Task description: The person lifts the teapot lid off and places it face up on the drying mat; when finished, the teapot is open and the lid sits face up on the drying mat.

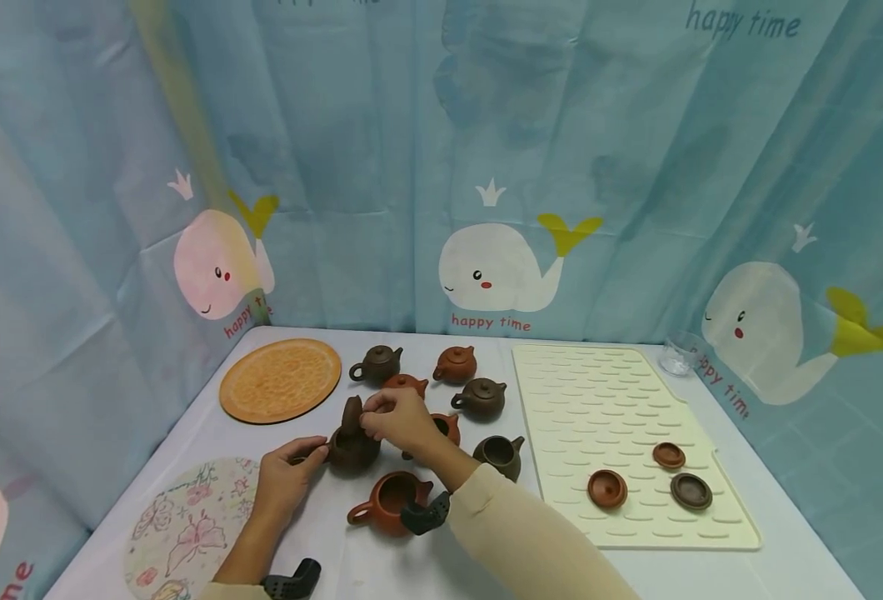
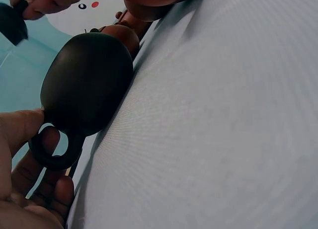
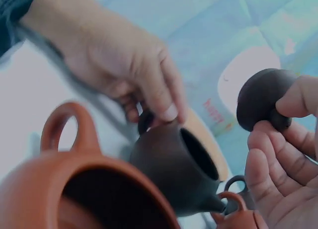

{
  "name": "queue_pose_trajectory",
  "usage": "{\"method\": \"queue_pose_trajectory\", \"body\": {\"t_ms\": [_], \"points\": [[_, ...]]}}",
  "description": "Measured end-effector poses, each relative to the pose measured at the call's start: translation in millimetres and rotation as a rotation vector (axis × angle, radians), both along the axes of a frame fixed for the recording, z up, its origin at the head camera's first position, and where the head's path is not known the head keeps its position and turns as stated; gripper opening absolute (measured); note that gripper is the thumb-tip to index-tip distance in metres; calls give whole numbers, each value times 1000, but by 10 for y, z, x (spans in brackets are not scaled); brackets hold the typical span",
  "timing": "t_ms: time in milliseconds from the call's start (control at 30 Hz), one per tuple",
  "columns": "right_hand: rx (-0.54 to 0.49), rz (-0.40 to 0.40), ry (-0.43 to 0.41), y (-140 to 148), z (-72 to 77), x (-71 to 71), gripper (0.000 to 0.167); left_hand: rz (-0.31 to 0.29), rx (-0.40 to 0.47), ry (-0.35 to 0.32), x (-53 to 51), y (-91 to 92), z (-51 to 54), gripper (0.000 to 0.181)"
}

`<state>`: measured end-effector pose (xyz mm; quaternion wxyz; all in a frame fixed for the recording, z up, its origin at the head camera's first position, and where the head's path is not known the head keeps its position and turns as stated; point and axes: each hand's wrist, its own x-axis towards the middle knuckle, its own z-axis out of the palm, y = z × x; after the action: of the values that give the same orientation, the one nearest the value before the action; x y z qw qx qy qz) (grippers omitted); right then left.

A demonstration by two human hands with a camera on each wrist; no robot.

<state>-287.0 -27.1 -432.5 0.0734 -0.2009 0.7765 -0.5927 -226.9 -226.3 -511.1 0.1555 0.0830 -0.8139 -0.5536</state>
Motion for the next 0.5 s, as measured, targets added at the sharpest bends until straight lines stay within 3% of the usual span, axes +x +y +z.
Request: {"method": "queue_pose_trajectory", "body": {"t_ms": [233,333,500], "points": [[-401,12,-184,120,47,47,14,2,-3,3,-1,11,1,18],[-487,49,-215,188,61,61,30,0,-2,3,-1,9,5,18],[-535,90,-253,289,33,99,54,5,0,1,3,4,-1,18]]}}
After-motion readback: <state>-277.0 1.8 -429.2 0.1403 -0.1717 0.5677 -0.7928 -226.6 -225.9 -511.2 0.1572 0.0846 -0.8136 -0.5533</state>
